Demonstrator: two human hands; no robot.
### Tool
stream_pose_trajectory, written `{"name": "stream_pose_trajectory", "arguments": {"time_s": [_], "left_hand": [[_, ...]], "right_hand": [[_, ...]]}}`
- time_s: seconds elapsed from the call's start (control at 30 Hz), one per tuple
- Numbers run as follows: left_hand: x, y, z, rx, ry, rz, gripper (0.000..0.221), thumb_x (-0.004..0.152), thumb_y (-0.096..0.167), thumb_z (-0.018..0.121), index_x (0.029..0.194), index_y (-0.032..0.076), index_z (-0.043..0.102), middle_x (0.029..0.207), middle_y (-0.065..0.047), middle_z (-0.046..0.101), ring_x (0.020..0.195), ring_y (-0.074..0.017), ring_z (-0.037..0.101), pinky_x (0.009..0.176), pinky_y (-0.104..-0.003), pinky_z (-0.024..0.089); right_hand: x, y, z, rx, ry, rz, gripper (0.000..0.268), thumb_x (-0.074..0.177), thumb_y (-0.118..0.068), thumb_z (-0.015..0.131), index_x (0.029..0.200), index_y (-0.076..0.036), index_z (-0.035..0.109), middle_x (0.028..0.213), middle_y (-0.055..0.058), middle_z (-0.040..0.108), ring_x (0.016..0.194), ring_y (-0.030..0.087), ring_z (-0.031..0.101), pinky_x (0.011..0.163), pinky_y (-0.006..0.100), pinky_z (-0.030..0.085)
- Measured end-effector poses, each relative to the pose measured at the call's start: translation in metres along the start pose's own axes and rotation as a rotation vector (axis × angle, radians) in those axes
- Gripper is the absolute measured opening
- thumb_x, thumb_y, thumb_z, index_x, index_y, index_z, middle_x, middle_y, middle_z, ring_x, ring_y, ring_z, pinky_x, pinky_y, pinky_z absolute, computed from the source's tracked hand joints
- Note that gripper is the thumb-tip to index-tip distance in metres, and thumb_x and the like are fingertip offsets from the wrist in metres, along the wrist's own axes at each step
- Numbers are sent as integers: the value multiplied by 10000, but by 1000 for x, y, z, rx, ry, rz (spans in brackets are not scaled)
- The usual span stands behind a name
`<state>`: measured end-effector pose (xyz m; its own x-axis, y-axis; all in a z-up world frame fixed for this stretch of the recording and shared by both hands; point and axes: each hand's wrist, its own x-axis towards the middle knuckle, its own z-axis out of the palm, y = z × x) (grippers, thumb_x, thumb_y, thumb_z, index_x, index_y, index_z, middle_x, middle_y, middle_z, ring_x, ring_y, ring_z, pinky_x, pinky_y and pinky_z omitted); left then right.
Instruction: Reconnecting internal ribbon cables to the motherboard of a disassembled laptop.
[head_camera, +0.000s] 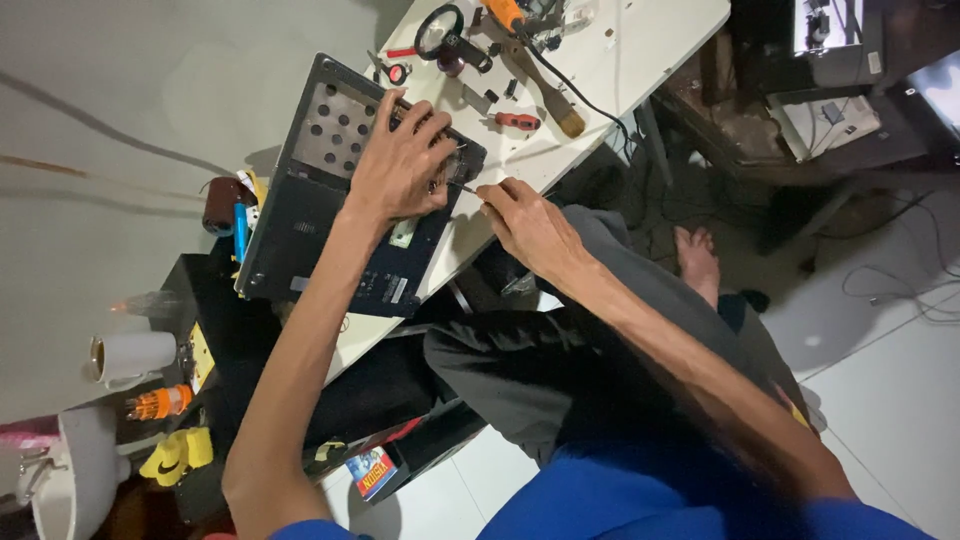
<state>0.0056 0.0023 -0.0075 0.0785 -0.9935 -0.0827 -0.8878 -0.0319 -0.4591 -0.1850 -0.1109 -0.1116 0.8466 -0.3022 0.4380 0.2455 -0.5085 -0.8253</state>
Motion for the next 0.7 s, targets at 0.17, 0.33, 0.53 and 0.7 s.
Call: {"name": "stream_pose_trajectory", "arguments": {"time_s": [0.17, 0.33, 0.53, 0.7], "left_hand": [[1, 4, -17, -40, 53, 10, 316, 598, 265, 765, 863, 113, 686, 1214, -76, 639, 1195, -299, 543, 1218, -557, 239], [1, 4, -12, -50, 41, 5, 335, 584, 263, 805, 865, 127, 683, 1229, -67, 629, 1192, -294, 538, 1221, -561, 229], [1, 5, -16, -32, 53, 10, 306, 607, 268, 763, 859, 122, 668, 1223, -79, 651, 1183, -302, 561, 1210, -569, 242], [1, 5, -15, -18, 42, 9, 240, 634, 253, 755, 822, 126, 678, 1223, -80, 666, 1195, -306, 568, 1201, -563, 245]], "right_hand": [[0, -7, -6, 22, 13, -9, 243, 956, -26, 626, 1198, -18, 644, 1083, 129, 624, 669, 278, 639, 613, 387, 554], [0, -6, -2, -4, 65, -91, 227, 945, 11, 648, 1170, 1, 622, 1150, 110, 528, 713, 255, 621, 668, 371, 554], [1, -4, 0, 40, 47, -39, 300, 915, 34, 666, 1190, -11, 555, 1126, 122, 519, 715, 280, 624, 654, 414, 549], [2, 2, 5, -58, 100, -116, 189, 972, -63, 653, 1148, 2, 627, 1035, 104, 557, 686, 268, 605, 644, 381, 556]]}}
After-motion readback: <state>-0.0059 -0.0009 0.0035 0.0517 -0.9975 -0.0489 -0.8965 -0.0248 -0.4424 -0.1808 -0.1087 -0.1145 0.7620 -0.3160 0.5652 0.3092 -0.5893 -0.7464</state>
